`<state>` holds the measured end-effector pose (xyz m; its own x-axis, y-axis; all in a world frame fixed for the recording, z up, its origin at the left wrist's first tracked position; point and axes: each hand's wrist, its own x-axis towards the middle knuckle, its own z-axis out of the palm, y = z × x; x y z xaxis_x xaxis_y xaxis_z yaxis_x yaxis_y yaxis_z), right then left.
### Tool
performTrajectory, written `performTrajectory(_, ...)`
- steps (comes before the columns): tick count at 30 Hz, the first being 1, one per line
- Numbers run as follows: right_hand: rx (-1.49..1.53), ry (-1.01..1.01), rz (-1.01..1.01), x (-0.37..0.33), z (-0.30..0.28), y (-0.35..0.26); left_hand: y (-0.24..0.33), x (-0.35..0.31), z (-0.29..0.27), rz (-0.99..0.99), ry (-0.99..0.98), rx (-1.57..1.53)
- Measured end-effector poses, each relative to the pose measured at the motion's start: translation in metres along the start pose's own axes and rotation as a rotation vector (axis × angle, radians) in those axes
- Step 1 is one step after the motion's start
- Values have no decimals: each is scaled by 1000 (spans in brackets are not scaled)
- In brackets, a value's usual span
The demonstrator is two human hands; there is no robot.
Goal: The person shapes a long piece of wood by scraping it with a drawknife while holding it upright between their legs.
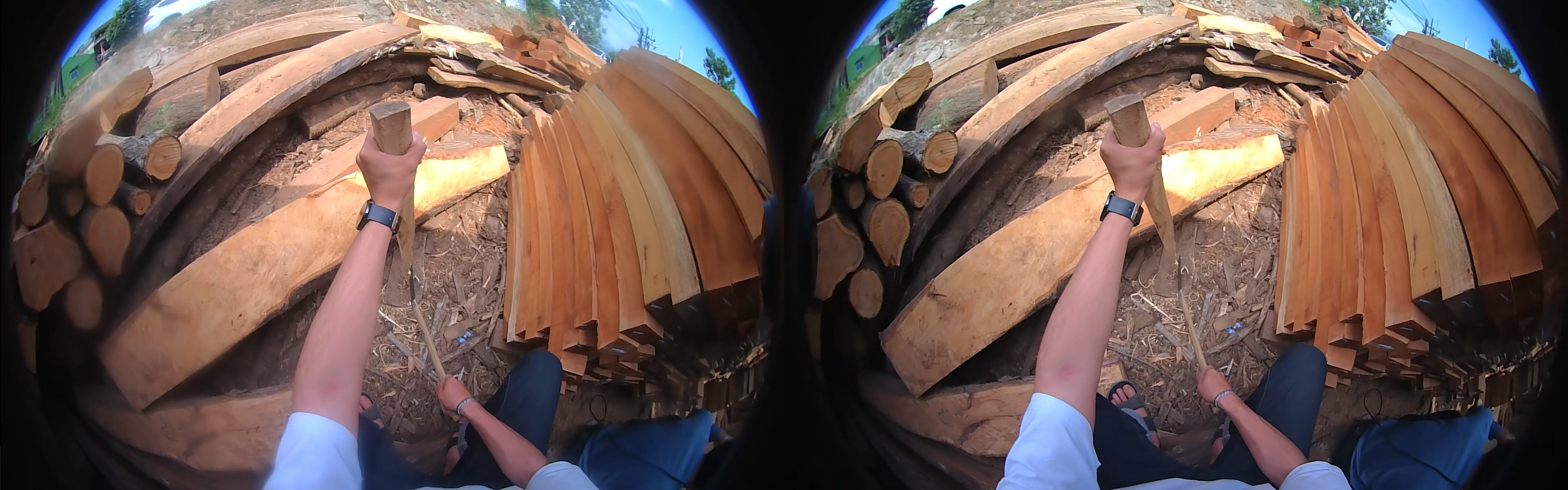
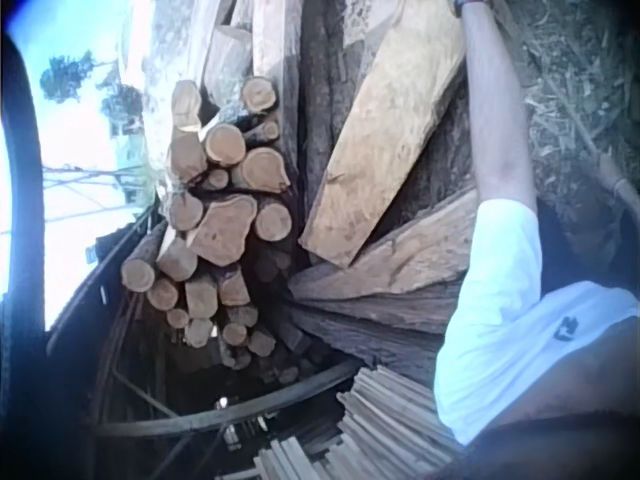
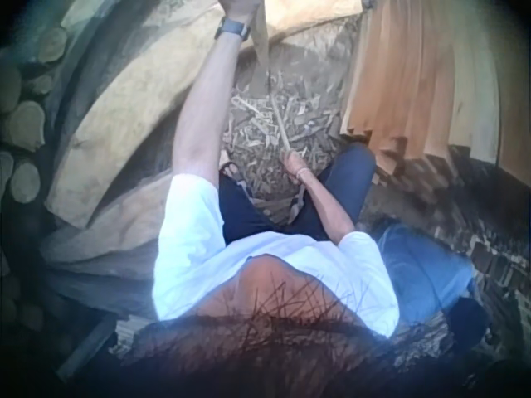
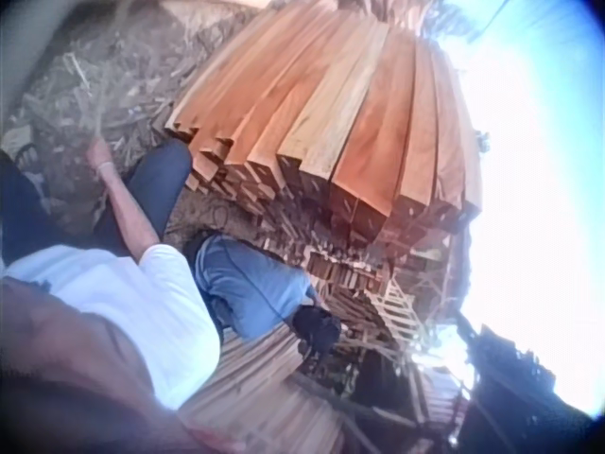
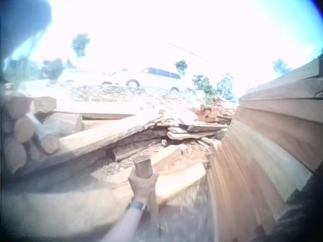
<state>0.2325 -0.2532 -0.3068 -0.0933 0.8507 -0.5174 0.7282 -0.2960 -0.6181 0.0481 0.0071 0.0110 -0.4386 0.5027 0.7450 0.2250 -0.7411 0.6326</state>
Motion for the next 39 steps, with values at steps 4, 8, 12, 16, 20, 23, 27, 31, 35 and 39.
performTrajectory(4, -118, 210, -191, 10, 18, 23, -3, 3, -3, 39, 34, 31)
performTrajectory(8, -32, 88, -101, -1, 22, -5, -3, 12, -21, 40, 54, 66)
performTrajectory(12, 470, -96, 58, 1, 16, 3, -8, 14, -15, -20, 56, 6)
performTrajectory(16, 931, -336, 153, 17, 8, 13, -7, 22, -29, -77, 55, 3)
performTrajectory(20, 987, -341, 127, 13, 8, 9, -3, 23, -36, -157, 65, 10)
performTrajectory(23, 888, -170, -34, 11, 6, 2, -3, 24, -36, -129, 64, 0)
performTrajectory(27, 481, 35, -51, 13, 8, 3, 1, 22, -27, -115, 38, 13)
performTrajectory(31, 74, 43, -76, 8, 7, 4, 7, 20, -24, -111, 34, 27)
performTrajectory(35, -32, 286, -148, 11, 8, -1, 3, 16, -20, -79, 30, -5)
performTrajectory(39, -72, 197, -113, 18, 21, 10, 6, 16, -18, -88, 25, 11)
